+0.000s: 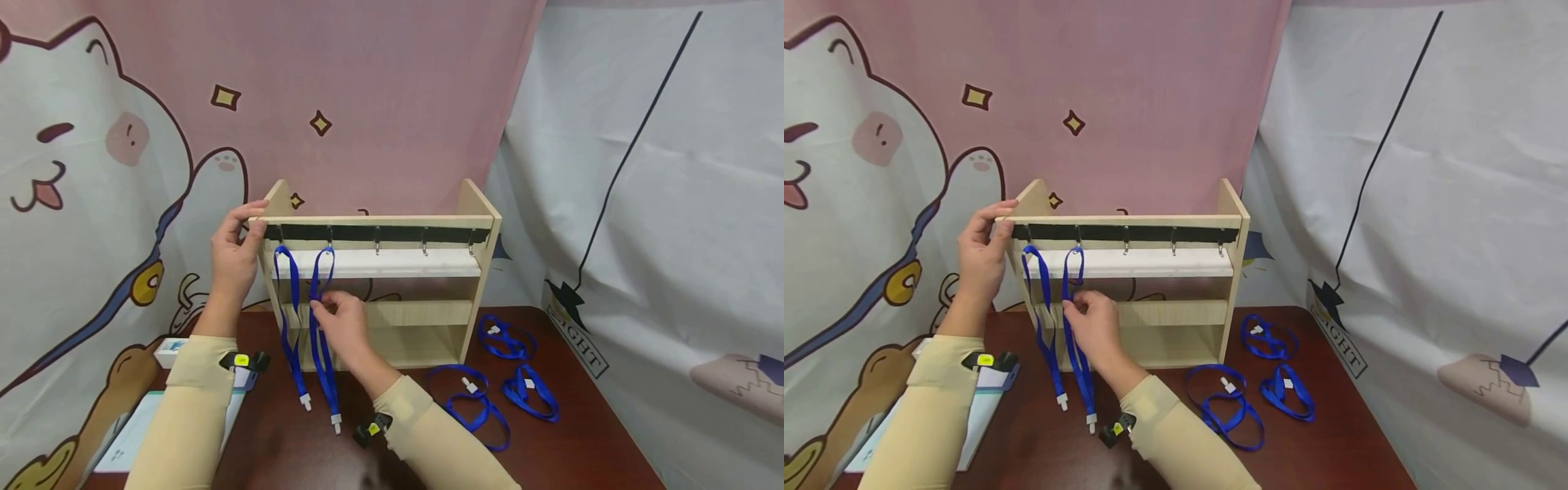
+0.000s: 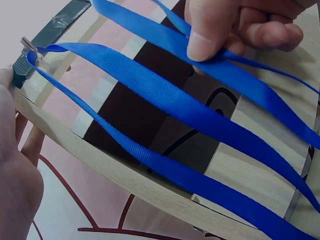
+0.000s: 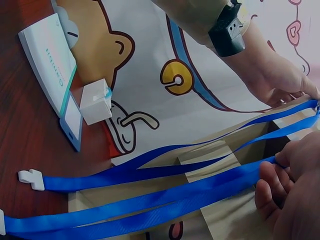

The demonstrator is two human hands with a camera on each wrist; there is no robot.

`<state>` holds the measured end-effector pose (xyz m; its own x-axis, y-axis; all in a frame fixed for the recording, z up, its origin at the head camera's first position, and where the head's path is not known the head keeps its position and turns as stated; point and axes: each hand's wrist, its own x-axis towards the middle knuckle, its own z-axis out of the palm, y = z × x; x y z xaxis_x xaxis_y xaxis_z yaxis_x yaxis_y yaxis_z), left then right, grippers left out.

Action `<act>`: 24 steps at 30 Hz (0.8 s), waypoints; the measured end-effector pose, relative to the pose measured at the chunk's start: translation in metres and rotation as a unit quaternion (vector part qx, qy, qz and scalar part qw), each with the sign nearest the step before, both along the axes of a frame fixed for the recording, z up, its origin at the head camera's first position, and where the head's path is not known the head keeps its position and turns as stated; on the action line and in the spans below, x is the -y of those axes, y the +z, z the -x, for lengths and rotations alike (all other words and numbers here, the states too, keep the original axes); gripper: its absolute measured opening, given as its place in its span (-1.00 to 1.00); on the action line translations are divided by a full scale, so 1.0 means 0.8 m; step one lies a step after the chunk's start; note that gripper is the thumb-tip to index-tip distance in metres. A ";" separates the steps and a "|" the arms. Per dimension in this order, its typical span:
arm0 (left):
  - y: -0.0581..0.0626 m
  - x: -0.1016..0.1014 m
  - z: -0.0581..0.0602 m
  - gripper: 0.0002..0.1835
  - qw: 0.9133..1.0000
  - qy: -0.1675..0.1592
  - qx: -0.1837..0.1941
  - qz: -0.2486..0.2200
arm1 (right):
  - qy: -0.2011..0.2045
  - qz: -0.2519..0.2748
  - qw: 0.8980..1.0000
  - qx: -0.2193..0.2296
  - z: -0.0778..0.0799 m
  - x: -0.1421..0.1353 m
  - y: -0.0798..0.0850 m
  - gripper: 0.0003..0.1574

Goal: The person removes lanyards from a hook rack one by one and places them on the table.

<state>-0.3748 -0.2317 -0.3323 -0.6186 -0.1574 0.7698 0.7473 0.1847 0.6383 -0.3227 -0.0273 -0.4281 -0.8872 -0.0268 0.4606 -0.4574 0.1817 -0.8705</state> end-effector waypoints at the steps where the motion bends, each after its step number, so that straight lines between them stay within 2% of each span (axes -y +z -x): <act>1: 0.000 -0.001 -0.001 -0.70 1.000 -0.001 -0.001 0.000 | 0.002 0.002 1.000 -0.002 0.000 -0.001 0.001 -0.83; 10: 0.019 -0.015 -0.030 -0.70 1.000 -0.014 -0.006 -0.005 | 0.022 -0.026 0.997 -0.064 -0.005 -0.019 0.019 -0.76; 19: 0.020 -0.015 -0.030 -0.72 1.000 -0.018 -0.006 -0.012 | 0.028 -0.069 0.992 -0.103 -0.018 -0.037 0.056 -0.67; 24: 0.020 -0.017 -0.030 -0.72 1.000 -0.014 -0.003 -0.010 | 0.039 -0.073 0.990 -0.118 -0.027 -0.044 0.076 -0.60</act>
<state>-0.3506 -0.2185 -0.3162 -0.6178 -0.1548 0.7710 0.7564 0.1512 0.6364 -0.3008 0.0078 -0.3673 -0.7480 -0.1729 0.6408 -0.6624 0.2530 -0.7051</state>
